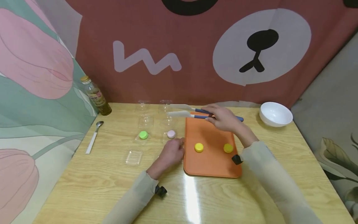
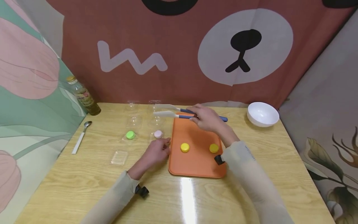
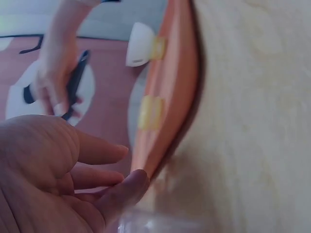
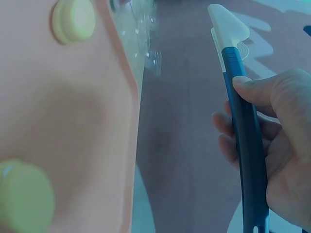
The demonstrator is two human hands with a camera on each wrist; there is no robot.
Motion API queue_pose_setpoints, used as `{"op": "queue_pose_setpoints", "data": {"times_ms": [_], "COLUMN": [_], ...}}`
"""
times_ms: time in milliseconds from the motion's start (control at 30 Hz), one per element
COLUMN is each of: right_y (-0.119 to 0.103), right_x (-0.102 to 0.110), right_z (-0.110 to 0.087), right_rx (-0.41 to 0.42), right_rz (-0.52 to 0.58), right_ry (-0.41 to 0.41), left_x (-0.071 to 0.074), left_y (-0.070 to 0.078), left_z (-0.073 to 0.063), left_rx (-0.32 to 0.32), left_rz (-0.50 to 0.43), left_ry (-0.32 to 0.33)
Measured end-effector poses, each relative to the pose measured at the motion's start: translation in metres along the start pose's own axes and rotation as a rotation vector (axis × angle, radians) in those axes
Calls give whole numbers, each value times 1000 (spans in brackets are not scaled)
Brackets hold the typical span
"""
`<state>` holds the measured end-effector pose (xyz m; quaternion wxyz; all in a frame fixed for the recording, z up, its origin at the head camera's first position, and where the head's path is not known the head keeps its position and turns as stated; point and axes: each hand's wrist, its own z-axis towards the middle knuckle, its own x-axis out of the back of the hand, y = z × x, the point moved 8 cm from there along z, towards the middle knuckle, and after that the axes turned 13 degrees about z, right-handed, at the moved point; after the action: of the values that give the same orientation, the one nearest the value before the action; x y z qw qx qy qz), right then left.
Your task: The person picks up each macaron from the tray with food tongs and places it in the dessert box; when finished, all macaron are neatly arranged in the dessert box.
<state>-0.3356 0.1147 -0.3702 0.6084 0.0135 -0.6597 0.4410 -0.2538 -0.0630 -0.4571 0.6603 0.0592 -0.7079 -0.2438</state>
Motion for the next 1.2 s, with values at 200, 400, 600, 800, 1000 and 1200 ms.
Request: {"op": "queue_pose_setpoints", "data": {"times_ms": [200, 400, 600, 800, 1000, 1200], "right_y": [20, 39, 42, 42, 43, 46], "right_x": [7, 11, 11, -1, -14, -20], "right_z": [-24, -61, -97, -124, -135, -141], "right_rx": [-38, -84, -56, -51, -36, -55], "right_rz": [24, 8, -17, 7, 8, -3], "right_ry": [19, 35, 67, 60, 28, -3], "left_x": [30, 56, 52, 36, 27, 18], "left_y": [-21, -50, -66, -73, -78, -81], "left_z": [-19, -50, -81, -100, -113, -117], "left_rx": [53, 126, 191, 220, 225, 247], "left_rz": [-151, -159, -92, -81, -78, -150], "left_ry": [70, 152, 104, 49, 25, 3]}}
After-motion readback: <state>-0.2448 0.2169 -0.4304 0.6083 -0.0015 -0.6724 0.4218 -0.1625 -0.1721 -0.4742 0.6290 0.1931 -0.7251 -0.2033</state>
